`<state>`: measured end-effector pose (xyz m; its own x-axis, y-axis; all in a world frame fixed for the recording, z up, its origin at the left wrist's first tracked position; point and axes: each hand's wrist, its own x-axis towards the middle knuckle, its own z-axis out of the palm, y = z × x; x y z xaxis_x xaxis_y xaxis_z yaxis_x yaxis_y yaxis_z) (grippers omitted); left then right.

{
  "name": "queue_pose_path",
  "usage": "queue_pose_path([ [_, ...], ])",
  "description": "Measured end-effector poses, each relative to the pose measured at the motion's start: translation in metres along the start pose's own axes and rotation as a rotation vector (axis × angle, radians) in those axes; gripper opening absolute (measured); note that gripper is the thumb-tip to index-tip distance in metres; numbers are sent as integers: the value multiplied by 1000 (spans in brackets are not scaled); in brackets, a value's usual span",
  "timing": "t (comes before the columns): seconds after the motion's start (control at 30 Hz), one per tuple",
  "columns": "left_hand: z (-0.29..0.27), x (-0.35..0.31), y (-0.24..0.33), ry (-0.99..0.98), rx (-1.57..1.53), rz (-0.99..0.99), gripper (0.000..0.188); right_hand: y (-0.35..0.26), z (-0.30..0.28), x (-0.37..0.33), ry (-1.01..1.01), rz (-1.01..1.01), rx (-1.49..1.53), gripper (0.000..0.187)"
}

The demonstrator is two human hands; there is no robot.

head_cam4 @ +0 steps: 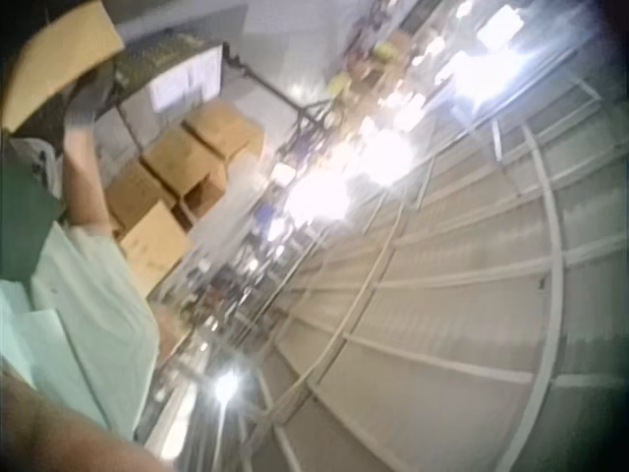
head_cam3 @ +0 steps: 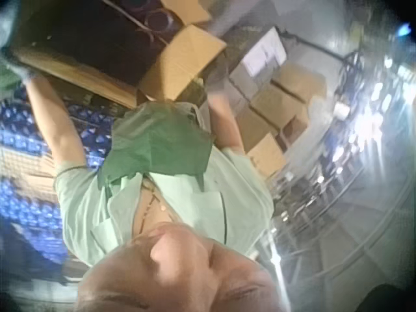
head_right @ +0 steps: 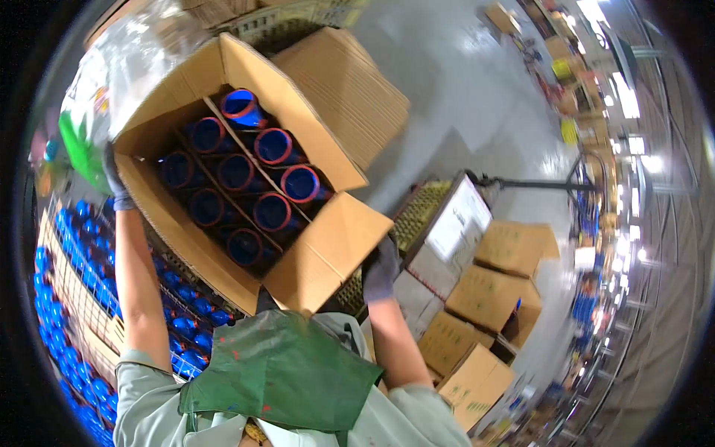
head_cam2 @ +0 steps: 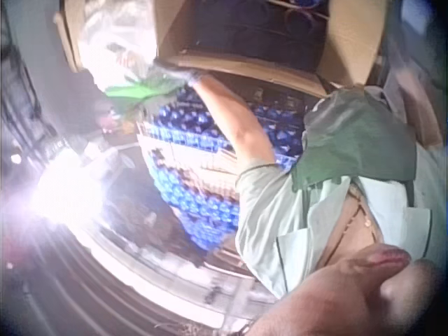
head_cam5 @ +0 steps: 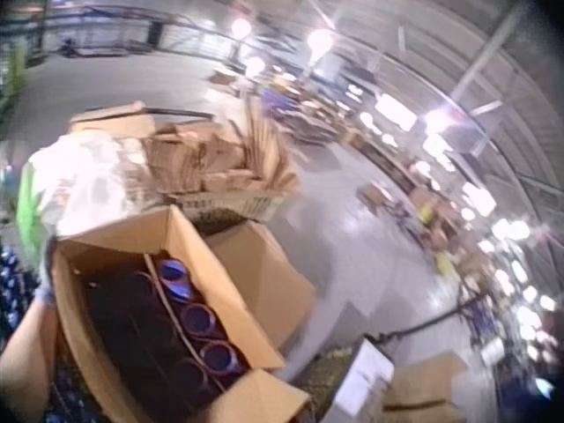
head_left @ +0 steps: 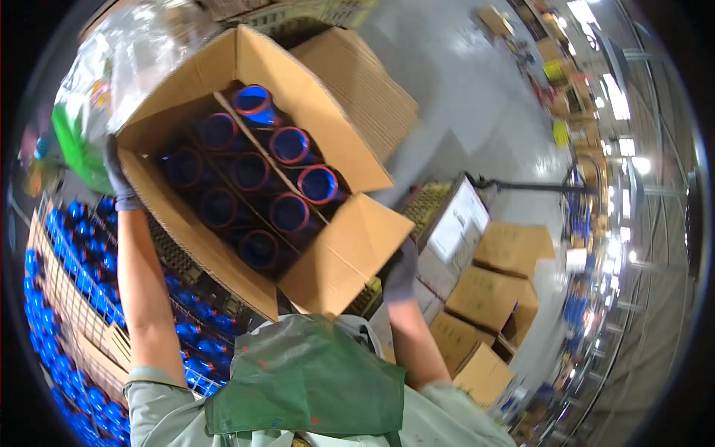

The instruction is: The person places blue water meters into a cardboard box containing dividers, inserts cardboard sheets between layers, and closes the box before repeating the process with a new box.

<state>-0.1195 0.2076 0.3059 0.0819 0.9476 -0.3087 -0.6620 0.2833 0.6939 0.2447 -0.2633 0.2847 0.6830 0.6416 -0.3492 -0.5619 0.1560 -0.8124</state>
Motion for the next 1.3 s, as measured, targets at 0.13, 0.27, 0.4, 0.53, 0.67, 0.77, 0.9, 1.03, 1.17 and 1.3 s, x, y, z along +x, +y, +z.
queue_pose_path([
  [0.13,-21,13,2,-71,284,23,65,51,50,92,42,-263,-352,43],
  [0.27,1,1,7,33,378,138,67,69,130,120,251,-382,-177,36],
  [0.4,-37,18,22,0,345,90,70,83,131,136,109,-319,80,34],
  [0.53,-25,-64,11,120,386,83,73,66,126,166,16,-306,31,33],
  [0.67,-9,-186,-1,194,323,-4,72,54,119,187,-168,-176,-17,34],
  [0.77,-45,-253,-6,417,357,256,73,54,145,194,-327,-159,-253,40],
  [0.9,-41,-353,-52,514,256,275,74,70,167,236,-584,-133,-389,43],
  [1.03,-1,-434,-107,530,171,289,71,79,207,269,-752,-110,-609,29],
  [1.17,-9,-487,-152,654,18,316,69,71,224,273,-849,30,-781,28],
  [1.3,-78,-428,-143,652,-340,66,50,75,197,296,-689,103,-711,33],
])
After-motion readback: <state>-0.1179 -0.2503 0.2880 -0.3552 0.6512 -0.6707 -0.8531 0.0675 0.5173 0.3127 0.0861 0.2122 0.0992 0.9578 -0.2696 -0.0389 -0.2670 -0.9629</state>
